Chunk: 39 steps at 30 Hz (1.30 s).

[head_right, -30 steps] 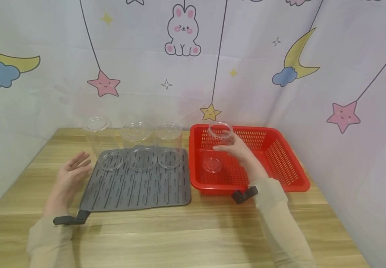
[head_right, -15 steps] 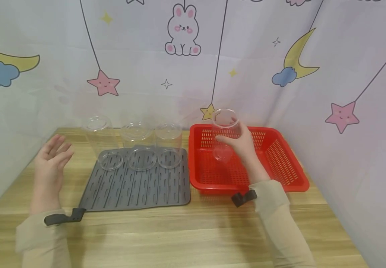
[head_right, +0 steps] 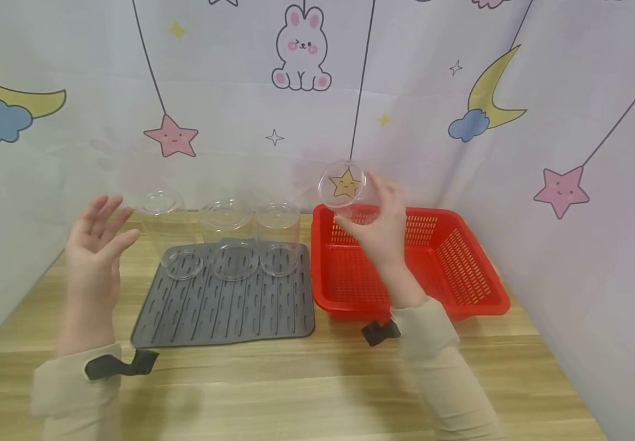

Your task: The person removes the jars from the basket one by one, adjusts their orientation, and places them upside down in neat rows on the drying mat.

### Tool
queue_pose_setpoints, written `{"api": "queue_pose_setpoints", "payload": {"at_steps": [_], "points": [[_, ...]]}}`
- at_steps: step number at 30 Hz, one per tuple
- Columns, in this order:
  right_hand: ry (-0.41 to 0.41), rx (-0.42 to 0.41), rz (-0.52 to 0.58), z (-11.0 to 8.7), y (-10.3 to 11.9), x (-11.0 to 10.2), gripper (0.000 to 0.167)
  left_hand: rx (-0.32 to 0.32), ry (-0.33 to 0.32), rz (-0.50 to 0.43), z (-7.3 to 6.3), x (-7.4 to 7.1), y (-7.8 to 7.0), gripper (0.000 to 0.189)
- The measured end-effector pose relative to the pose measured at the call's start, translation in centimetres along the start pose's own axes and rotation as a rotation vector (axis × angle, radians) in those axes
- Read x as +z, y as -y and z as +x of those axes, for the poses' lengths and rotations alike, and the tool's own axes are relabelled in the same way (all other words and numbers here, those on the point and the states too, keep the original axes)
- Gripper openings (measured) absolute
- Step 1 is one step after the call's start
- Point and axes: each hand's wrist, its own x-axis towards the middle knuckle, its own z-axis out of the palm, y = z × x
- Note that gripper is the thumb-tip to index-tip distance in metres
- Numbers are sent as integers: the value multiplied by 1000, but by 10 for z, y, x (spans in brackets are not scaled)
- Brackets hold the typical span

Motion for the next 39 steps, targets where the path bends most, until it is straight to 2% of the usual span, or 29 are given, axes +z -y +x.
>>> {"api": "queue_pose_setpoints", "payload": {"at_steps": [7,11,23,27,39], "points": [[-4,-158,-58,-12,23,17,79,9,201,134,-8,23,5,68],[-25,-264,-106,-19,31,28,77,18,291,191,-12,33,7,76],[-17,-448,-278,-48,43,58,77,19,475,301,-22,55,19,87],[-16,-490,-329,-56,45,65,78,14,532,309,-25,62,24,91],[10,-565,-381,-67,52,80,81,-36,627,374,-28,67,29,93]]}}
